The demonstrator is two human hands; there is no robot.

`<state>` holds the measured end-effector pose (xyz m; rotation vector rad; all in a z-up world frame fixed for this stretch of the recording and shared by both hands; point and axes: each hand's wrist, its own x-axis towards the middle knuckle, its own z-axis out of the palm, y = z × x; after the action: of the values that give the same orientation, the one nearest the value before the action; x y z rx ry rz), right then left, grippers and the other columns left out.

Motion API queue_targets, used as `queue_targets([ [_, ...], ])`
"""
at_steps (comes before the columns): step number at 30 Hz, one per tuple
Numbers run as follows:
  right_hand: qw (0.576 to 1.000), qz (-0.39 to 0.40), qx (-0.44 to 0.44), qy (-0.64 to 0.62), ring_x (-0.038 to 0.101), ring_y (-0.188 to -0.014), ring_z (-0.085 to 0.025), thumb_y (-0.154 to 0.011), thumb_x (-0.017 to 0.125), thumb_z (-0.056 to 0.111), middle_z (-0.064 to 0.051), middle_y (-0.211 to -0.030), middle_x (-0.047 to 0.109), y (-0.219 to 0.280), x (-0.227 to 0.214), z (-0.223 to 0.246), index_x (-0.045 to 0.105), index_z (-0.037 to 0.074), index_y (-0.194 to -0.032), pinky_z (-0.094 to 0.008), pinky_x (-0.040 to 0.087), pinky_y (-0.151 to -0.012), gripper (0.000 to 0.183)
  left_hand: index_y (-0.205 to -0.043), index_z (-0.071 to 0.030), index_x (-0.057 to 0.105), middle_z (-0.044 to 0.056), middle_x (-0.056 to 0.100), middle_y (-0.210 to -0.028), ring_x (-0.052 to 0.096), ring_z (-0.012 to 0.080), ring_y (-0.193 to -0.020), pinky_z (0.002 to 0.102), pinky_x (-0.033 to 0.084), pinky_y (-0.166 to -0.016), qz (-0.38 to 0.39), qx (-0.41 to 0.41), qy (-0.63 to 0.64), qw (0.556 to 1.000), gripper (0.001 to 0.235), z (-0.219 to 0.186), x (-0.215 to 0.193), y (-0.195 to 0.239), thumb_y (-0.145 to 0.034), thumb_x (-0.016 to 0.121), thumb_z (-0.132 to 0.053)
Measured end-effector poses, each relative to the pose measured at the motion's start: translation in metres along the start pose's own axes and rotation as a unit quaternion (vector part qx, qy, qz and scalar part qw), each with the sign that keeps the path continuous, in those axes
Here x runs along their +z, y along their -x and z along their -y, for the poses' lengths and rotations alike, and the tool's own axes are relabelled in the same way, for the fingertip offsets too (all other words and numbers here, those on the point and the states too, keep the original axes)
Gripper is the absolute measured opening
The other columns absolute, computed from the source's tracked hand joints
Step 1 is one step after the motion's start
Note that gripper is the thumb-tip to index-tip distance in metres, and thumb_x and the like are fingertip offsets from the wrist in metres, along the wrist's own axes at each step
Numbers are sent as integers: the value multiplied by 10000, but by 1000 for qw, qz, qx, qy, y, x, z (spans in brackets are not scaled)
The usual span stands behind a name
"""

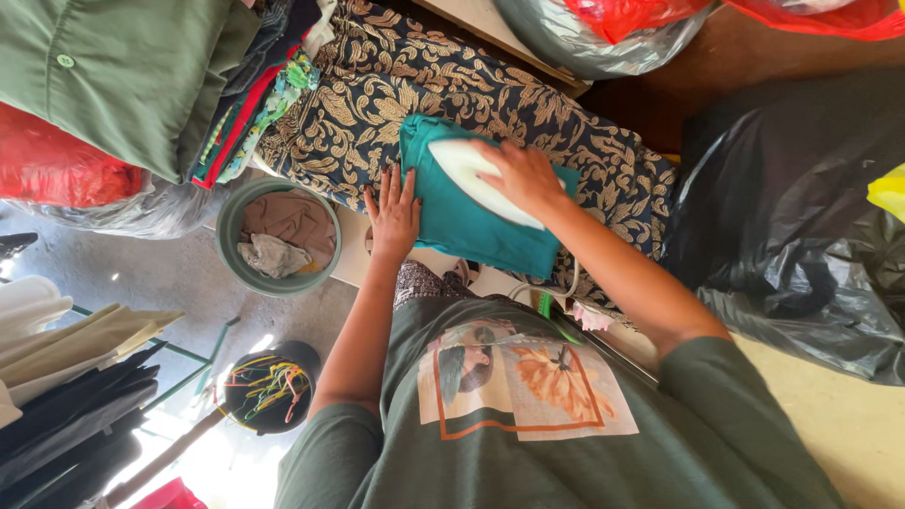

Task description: The person irons a teal t-shirt on a patterned ironing board, smoothing the fabric and folding it into a neat stack. They then pick up a pair of brown shorts, lay them flat on the board, and iron them before folding them as well.

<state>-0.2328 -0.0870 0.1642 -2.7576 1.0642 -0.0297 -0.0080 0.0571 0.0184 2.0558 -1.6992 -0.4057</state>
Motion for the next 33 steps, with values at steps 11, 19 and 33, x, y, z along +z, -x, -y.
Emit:
queue_targets([
  [11, 999, 27, -32, 33, 712, -755, -269, -940, 700, 306, -122, -992, 664, 70, 9, 47, 505, 214, -1502, -391, 593, -682, 602, -1608, -149, 386, 125, 272, -1721, 152, 338, -1623, 581, 31, -1302, 34, 89, 156, 983, 584, -57, -21, -76, -1098, 411, -434],
  [19, 970, 17, 239, 51, 701, -702, -281, -970, 697, 324, -142, -982, 667, 130, 4, -37, 507, 239, -1500, -405, 576, -540, 569, -1632, -207, 298, 78, 200, -1710, 106, 284, -1579, 685, 35, -1212, 118, 147, -109, 976, 823, -83, 15, -55, -977, 377, -698],
  [33, 970, -70, 233, -10, 714, -735, -343, -970, 716, 312, -124, -959, 690, 155, -12, -63, 570, 258, -1451, -455, 575, -621, 506, -1657, -124, 284, 119, 249, -1721, 160, 288, -1598, 720, 47, -1218, 15, 63, -103, 993, 706, -49, 34, -82, -1097, 424, -530],
])
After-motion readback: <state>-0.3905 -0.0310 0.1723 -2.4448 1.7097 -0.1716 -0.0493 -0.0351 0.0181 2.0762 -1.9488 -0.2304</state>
